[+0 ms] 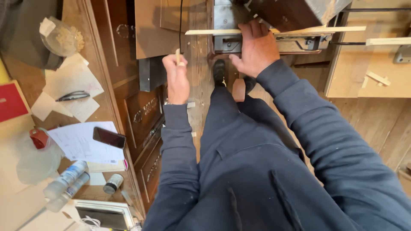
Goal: Cutting and measuring wooden molding pieces to create a picture frame using a manual miter chopper.
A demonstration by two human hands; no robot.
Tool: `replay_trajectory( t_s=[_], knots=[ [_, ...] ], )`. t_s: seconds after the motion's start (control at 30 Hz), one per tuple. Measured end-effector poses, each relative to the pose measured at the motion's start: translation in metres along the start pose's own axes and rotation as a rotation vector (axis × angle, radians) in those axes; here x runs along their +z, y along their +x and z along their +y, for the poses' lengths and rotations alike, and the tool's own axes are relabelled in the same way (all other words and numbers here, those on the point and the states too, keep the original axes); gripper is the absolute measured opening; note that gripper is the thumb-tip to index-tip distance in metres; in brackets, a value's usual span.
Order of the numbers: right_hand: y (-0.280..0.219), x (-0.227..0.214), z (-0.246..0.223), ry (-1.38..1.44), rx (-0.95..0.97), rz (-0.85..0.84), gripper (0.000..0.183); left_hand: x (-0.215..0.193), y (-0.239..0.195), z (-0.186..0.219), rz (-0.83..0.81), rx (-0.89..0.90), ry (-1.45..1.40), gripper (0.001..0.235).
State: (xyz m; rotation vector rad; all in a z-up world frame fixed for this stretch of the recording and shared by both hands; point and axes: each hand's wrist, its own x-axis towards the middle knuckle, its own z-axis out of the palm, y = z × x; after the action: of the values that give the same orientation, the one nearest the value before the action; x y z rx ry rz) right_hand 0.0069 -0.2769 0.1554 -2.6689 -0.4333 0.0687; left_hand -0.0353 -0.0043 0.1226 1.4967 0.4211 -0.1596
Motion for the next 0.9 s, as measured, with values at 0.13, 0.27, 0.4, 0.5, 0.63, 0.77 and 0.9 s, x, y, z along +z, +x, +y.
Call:
replay_trajectory(
  t_s=[0.13, 0.27, 0.4, 0.5, 0.63, 0.77, 0.9],
  knots=[
    [0.003, 0.002, -0.001, 0.096, 0.088, 0.038, 0.073, 0.044, 0.024, 0.069, -0.275, 0.389, 0.491, 0.012],
    [0.005, 0.003, -0.003, 0.113, 0.126, -0.008, 0.059, 0.085, 0.071, 0.082, -0.433, 0.757, 0.850, 0.010],
    [0.008, 0.000, -0.008, 0.053, 0.140, 0.002, 0.055, 0.115, 0.093, 0.073, -0.504, 0.729, 0.985, 0.011],
    [0.013, -0.005, -0.015, 0.029, 0.198, -0.026, 0.054, 0.127, 0.102, 0.065, -0.474, 0.791, 1.054, 0.009],
    [0.018, -0.012, -0.027, 0.033, 0.259, 0.008, 0.054, 0.126, 0.114, 0.050, -0.547, 0.547, 1.070, 0.010],
    [0.021, -0.011, -0.029, -0.001, 0.263, -0.020, 0.051, 0.119, 0.136, 0.029, -0.735, 0.380, 1.084, 0.015],
    [0.019, -0.007, -0.029, 0.004, 0.291, -0.051, 0.050, 0.114, 0.131, 0.054, -0.882, 0.528, 1.036, 0.018]
  ],
)
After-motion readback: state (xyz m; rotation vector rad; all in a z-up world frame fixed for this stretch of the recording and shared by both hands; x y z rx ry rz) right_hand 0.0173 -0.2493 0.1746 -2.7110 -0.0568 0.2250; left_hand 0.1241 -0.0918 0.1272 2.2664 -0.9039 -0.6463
